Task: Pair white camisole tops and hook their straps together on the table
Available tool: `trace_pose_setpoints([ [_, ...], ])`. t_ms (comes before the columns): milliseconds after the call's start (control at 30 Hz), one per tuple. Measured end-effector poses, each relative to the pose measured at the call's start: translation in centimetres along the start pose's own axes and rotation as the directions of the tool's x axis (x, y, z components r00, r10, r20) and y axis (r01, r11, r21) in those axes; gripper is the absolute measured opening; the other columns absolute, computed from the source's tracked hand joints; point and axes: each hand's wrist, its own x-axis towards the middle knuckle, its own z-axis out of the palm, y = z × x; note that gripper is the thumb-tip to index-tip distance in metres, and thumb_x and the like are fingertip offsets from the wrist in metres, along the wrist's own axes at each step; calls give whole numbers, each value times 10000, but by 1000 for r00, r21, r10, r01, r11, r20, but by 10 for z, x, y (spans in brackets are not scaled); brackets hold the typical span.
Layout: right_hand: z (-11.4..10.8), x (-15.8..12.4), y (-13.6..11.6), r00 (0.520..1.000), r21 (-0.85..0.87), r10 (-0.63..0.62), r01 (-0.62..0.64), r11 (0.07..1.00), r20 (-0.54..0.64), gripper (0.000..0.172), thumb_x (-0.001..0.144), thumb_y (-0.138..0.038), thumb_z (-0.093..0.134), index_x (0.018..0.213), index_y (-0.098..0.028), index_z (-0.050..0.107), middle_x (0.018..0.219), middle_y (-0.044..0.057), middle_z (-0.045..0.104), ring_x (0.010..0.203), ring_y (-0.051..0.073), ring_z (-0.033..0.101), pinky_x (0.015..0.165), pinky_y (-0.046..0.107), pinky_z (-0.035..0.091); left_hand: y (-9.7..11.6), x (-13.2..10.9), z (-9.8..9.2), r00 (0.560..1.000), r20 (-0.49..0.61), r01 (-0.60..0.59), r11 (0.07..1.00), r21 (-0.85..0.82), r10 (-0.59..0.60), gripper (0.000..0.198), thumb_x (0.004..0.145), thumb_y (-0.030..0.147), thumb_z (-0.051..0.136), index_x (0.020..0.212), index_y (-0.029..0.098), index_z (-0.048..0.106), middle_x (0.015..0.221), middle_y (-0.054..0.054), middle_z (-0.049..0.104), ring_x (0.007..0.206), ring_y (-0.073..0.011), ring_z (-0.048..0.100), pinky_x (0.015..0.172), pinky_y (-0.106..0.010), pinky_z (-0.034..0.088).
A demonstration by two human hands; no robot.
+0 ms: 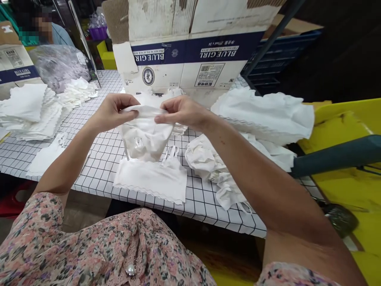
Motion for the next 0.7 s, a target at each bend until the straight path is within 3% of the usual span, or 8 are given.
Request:
trace_pose_setpoints([
  [100, -16, -13, -1, 997, 20, 26, -25, 999, -74, 486, 612, -606, 1005, 676, -213, 725, 614, -5, 623, 551, 102, 501, 503, 275, 388, -8, -9, -12, 995, -94, 27, 987, 155, -12, 125, 737, 67, 662, 784, 138, 753, 726, -4, 651, 704, -108, 551, 686, -256, 439],
  [200, -25, -25, -3, 985, 81, 101, -90, 993, -143, 523, 565, -641, 1014, 703, -215, 744, 630, -1, 635, 546, 97, 505, 494, 264, 409, -19, -15, -17, 987, -150, 84, 979, 185, -56, 167, 730, 76, 623, 799, 152, 755, 749, -16, 682, 722, -130, 577, 680, -276, 424],
  [333, -19, -29, -5, 955, 151, 194, -163, 975, -224, 501, 533, -572, 1047, 721, -215, 751, 664, 10, 664, 564, 114, 551, 487, 263, 428, -31, -18, -8, 973, -223, 105, 969, 222, -54, 172, 746, 102, 607, 823, 164, 748, 803, -27, 723, 755, -150, 599, 702, -293, 432],
  [467, -11, -25, -12, 944, 173, 166, -120, 978, -284, 411, 605, -461, 1038, 705, -204, 733, 635, -4, 643, 540, 101, 532, 476, 256, 421, -42, -21, 4, 944, -327, 133, 947, 293, -31, 164, 742, 108, 575, 783, 175, 718, 768, -11, 699, 742, -151, 566, 727, -301, 429],
  [600, -11, -24, -19, 931, 157, 171, -126, 980, -322, 304, 704, -328, 993, 705, -178, 729, 600, -12, 624, 518, 89, 515, 478, 247, 408, -51, -27, 2, 936, -285, 212, 977, -13, -207, 128, 704, 131, 581, 750, 167, 695, 715, 3, 641, 679, -126, 537, 636, -263, 387],
  [700, -7, -18, -24, 900, 194, 149, -74, 978, -409, 230, 793, -170, 913, 688, -148, 709, 599, -7, 634, 517, 74, 520, 492, 232, 408, -44, -30, 1, 923, -10, 357, 864, -355, -385, 100, 678, 156, 644, 761, 158, 699, 684, 7, 628, 623, -109, 553, 593, -242, 412],
])
